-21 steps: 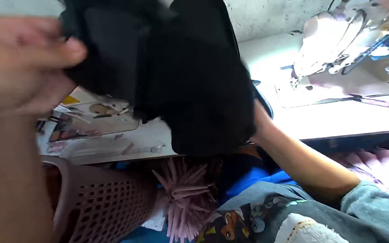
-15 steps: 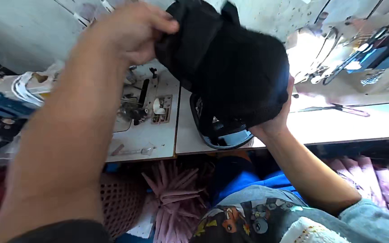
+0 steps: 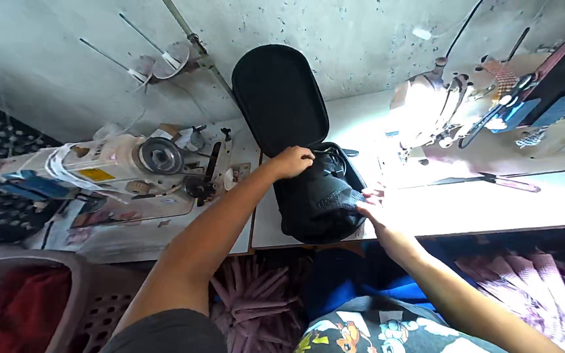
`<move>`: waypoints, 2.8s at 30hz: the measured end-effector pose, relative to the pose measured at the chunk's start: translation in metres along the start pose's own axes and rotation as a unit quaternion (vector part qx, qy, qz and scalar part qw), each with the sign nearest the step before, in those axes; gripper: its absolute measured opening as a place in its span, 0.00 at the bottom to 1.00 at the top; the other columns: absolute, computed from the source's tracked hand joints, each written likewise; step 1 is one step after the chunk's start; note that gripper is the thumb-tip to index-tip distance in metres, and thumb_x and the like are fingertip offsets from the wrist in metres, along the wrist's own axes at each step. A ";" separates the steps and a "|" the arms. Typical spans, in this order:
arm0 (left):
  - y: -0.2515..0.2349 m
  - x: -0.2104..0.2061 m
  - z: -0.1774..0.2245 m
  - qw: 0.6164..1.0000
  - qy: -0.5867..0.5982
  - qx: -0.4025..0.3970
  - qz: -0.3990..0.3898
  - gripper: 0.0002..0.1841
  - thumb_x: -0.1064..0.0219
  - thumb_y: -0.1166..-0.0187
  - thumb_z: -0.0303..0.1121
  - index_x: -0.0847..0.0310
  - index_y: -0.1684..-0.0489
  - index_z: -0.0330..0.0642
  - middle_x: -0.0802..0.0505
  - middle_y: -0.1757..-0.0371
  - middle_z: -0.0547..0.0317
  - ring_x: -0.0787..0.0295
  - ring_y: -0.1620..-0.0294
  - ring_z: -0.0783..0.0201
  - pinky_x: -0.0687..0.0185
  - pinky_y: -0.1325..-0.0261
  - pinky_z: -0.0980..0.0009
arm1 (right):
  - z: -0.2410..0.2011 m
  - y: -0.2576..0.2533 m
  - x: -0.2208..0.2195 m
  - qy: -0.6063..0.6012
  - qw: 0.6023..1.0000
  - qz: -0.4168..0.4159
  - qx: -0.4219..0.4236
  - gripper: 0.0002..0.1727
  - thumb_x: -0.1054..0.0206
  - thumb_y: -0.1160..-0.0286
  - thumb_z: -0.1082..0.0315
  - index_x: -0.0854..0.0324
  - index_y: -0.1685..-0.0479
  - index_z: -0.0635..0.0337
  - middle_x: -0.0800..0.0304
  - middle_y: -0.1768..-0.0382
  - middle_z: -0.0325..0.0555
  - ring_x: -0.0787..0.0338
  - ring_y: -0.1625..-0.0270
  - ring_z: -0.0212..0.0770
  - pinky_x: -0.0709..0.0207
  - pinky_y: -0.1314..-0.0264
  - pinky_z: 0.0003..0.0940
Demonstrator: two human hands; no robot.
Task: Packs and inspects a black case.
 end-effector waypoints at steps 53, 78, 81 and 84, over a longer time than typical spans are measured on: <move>0.081 -0.081 0.072 0.970 0.024 0.150 0.193 0.49 0.30 0.31 0.23 0.54 0.04 0.43 0.61 0.04 0.32 0.57 0.07 0.28 0.47 0.13 0.38 | 0.006 -0.085 -0.011 0.464 0.777 -0.227 0.360 0.45 0.41 0.40 0.77 0.25 0.18 0.22 0.49 0.05 0.50 0.57 0.04 0.62 0.50 0.15 0.74; 0.098 -0.113 0.079 0.935 0.013 0.066 0.347 0.33 0.68 0.08 0.52 0.38 0.08 0.51 0.35 0.07 0.58 0.54 0.03 0.52 0.71 0.09 0.32 | 0.017 -0.034 -0.021 0.393 0.808 -0.261 0.352 0.31 0.48 0.15 0.42 0.28 0.15 0.40 0.47 0.05 0.37 0.60 0.02 0.51 0.68 0.07 0.71; 0.108 -0.116 0.065 0.960 -0.045 0.074 0.266 0.38 0.67 0.12 0.65 0.45 0.05 0.57 0.39 0.05 0.68 0.59 0.02 0.54 0.76 0.10 0.28 | 0.022 -0.056 -0.002 0.429 0.829 -0.216 0.287 0.39 0.53 0.12 0.46 0.50 0.04 0.55 0.49 0.05 0.44 0.52 0.04 0.42 0.54 0.04 0.52; 0.111 -0.114 0.065 0.963 -0.056 0.092 0.246 0.42 0.49 0.17 0.66 0.43 0.06 0.52 0.39 0.05 0.64 0.60 0.02 0.48 0.79 0.11 0.27 | 0.024 -0.078 0.008 0.460 0.826 -0.286 0.156 0.47 0.48 0.12 0.44 0.65 0.02 0.57 0.66 0.02 0.48 0.63 0.02 0.49 0.64 0.05 0.57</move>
Point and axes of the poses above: each hand's wrist, its own y-axis away from the middle knuckle, its own x-axis out of the back of the hand, z = x × y, the point moved 5 cm from there along -y, towards the middle knuckle
